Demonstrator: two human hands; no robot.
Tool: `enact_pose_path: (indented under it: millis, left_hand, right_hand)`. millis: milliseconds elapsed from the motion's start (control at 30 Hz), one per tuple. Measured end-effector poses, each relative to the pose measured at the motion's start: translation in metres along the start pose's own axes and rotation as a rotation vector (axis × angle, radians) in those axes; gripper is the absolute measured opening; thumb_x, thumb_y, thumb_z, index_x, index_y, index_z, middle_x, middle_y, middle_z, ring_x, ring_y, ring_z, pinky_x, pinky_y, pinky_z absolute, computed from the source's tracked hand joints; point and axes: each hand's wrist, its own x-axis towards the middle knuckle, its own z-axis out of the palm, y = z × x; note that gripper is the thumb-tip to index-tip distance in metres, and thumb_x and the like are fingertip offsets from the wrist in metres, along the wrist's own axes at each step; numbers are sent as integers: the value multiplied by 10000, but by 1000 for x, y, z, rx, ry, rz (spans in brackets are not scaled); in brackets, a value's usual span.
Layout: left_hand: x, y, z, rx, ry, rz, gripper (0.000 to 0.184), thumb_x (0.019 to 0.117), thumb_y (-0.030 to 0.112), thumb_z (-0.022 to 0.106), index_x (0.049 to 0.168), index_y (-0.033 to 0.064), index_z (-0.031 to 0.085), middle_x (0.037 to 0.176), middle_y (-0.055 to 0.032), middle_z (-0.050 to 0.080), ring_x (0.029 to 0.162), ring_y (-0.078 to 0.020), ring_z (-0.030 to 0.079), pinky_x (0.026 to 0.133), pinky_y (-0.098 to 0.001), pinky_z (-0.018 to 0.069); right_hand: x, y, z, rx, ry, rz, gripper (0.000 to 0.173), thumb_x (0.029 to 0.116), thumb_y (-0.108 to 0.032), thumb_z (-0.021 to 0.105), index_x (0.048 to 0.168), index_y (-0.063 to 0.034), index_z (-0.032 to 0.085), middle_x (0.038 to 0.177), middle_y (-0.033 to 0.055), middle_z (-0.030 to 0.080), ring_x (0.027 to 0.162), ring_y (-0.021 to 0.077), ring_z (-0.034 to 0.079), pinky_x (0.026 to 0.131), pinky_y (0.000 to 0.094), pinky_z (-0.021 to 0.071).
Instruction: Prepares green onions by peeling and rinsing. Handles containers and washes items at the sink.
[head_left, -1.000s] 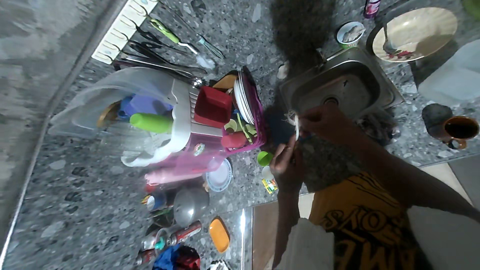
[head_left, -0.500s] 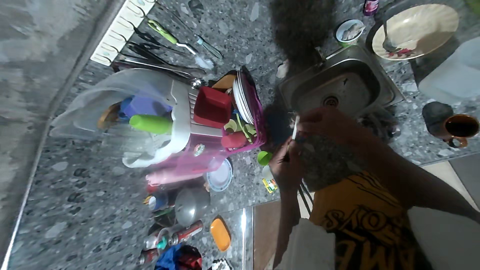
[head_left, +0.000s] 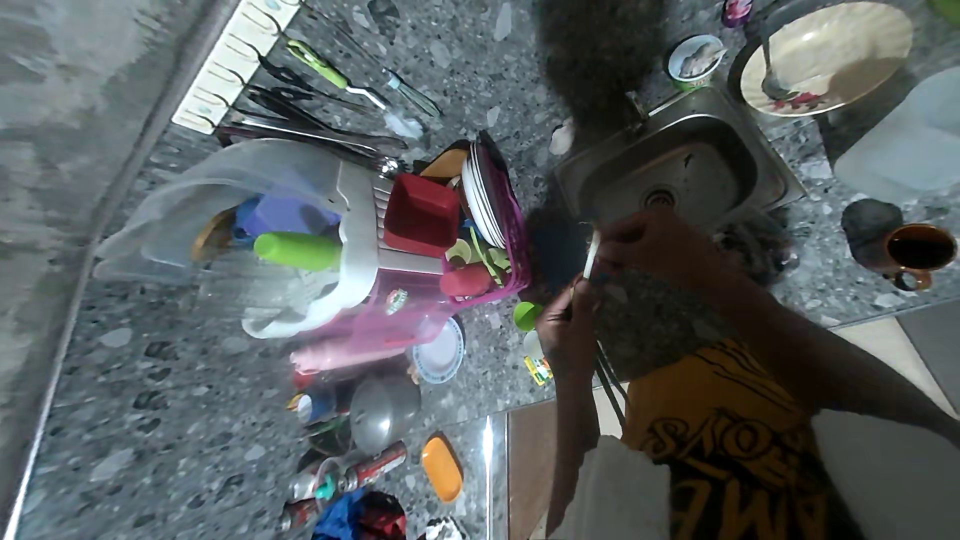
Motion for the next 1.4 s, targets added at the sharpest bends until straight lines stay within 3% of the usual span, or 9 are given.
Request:
enact_pose_path:
  millis: [133, 300, 467, 567, 667, 800, 900, 1100, 1400]
  left_hand:
    - [-1, 2, -3, -51, -26, -30, 203, 1010, 96, 585, 951, -1, 753, 650, 33, 597, 506, -14, 477, 470, -182, 418]
    - [-3, 1, -10, -83, -41, -84, 223, 1023, 107, 565, 1020, -6, 757, 667, 29, 609, 495, -12, 465, 456, -176, 407]
    - [-3, -1, -12, -77, -17, -104, 232, 1034, 85, 540, 1043, -13, 749, 748, 13, 676, 522, 0, 501, 470, -165, 433]
    - [-3, -3, -13, -88, -21, -105, 225, 1032, 96, 545, 1032, -11, 744, 698, 21, 624, 506, -9, 473, 459, -171, 416]
    - [-2, -3, -11, 78, 19, 5, 202, 1021, 70, 572, 1030, -10, 757, 734, 11, 669, 531, -2, 501, 481, -168, 425]
    - [-6, -5, -4, 539, 115, 345, 177, 974, 61, 644, 1064, -41, 757, 848, -52, 733, 669, 14, 622, 631, -147, 531]
    - [-7, -9, 2, 772, 156, 521, 193, 946, 88, 664, 1054, -28, 774, 824, -99, 728, 642, -50, 641, 617, -185, 552]
    - [-8, -11, 2, 873, 103, 567, 221, 957, 116, 639, 1083, -4, 776, 752, -81, 672, 569, -79, 591, 547, -212, 521]
    - [-7, -15, 3, 873, 43, 596, 220, 938, 85, 638, 1073, -21, 775, 771, -106, 682, 595, -107, 609, 568, -217, 529]
  right_hand:
    - [1, 9, 2, -249, 194, -55, 122, 964, -225, 733, 1020, -138, 799, 809, -18, 739, 687, 54, 682, 657, 278, 597]
    - [4, 13, -8, -222, 315, -97, 133, 968, -211, 722, 1029, -102, 767, 848, 10, 732, 711, 78, 695, 683, 299, 617]
    - [8, 15, -13, -133, 192, -106, 124, 1004, -158, 676, 1096, -78, 704, 848, 15, 733, 709, 96, 716, 675, 277, 633]
    - [7, 13, -10, -74, 34, -65, 252, 1040, -113, 601, 1290, -84, 589, 935, 40, 731, 745, 122, 723, 701, 294, 637]
    - [7, 11, -4, -34, -61, -42, 291, 1062, -121, 563, 1352, -96, 584, 1025, 60, 721, 821, 127, 730, 763, 299, 639]
    - [5, 11, 2, 60, -68, -30, 265, 1027, -145, 639, 1271, -43, 631, 1027, 70, 721, 838, 131, 734, 787, 292, 640]
    - [4, 10, 4, 78, -12, -18, 206, 989, -152, 701, 1171, -54, 698, 934, 52, 757, 787, 132, 745, 749, 281, 642]
    - [6, 11, 0, 38, 36, -34, 154, 968, -107, 716, 1111, -55, 739, 865, 36, 761, 739, 113, 734, 719, 279, 636]
    - [5, 12, 0, -215, 114, -71, 106, 955, -138, 735, 1050, -107, 770, 788, -8, 734, 655, 56, 685, 639, 257, 606]
